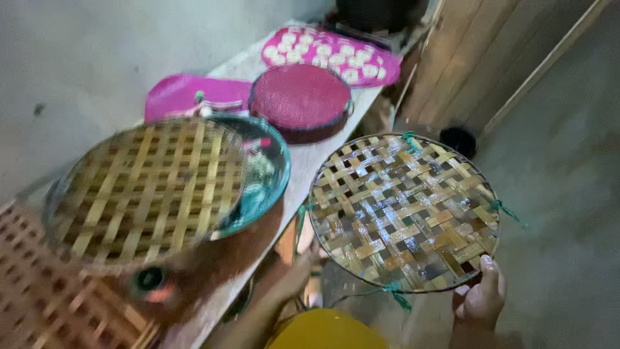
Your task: The person removes steamed noodle nests from a steamer, places them on a drying rack, and then loads fresh noodle nests onto a steamer tray. They use a dough extruder to form new noodle nests onto a pink mat, then stack the tray into the steamer and cover it.
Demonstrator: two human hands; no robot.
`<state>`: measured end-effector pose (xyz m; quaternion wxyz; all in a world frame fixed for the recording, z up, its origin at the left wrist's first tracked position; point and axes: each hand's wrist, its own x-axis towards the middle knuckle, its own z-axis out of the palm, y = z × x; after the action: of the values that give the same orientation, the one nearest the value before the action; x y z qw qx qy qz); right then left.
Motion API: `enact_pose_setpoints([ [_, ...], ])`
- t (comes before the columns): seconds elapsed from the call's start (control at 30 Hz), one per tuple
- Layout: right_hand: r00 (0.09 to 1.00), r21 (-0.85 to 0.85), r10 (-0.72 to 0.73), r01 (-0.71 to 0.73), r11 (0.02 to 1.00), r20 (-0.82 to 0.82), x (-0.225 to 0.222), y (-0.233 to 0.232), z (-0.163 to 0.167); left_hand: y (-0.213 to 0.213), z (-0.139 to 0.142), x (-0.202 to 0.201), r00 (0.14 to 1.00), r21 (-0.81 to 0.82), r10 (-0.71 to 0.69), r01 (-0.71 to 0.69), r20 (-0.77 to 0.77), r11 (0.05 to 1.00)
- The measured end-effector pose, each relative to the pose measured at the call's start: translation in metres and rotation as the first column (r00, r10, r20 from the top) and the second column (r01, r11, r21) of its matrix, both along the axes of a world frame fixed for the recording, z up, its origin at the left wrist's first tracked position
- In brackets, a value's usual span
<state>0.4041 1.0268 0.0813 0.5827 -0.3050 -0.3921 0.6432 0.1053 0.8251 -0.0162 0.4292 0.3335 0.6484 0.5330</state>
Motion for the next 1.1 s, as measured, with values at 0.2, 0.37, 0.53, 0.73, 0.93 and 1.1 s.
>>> enact_pose_setpoints([
  [0.2,0.994,0.132,0.103,-0.097,0.986,-0.04,-0.153,0.181,0.011,0.105,0.02,-0.045,0.984,0.055,-0.026,0.017,0.174,0.998],
  [0.37,0.934,0.205,0.346,-0.323,0.924,-0.088,-0.303,0.281,0.006,0.176,0.043,-0.107,0.933,-0.099,0.338,-0.351,-0.125,0.931],
  [0.53,0.75,0.063,0.627,-0.63,0.774,-0.211,-0.441,0.342,-0.043,0.191,0.024,-0.147,0.423,0.296,0.863,-0.817,-0.275,0.495],
  [0.73,0.549,-0.185,0.822,-0.833,0.522,-0.151,-0.563,0.388,-0.105,0.261,0.014,-0.167,-0.048,0.39,0.61,-0.807,-0.791,0.443],
  [0.93,-0.11,-0.434,0.993,-0.893,-0.12,-0.049,-0.565,0.501,-0.108,0.421,0.009,-0.186,-0.117,0.244,0.483,-0.947,-0.868,0.21],
  [1.1,-0.454,-0.338,0.872,-0.862,-0.378,0.182,-0.559,0.646,-0.094,0.513,-0.015,-0.224,0.044,-0.031,0.402,-0.999,-0.915,0.041],
])
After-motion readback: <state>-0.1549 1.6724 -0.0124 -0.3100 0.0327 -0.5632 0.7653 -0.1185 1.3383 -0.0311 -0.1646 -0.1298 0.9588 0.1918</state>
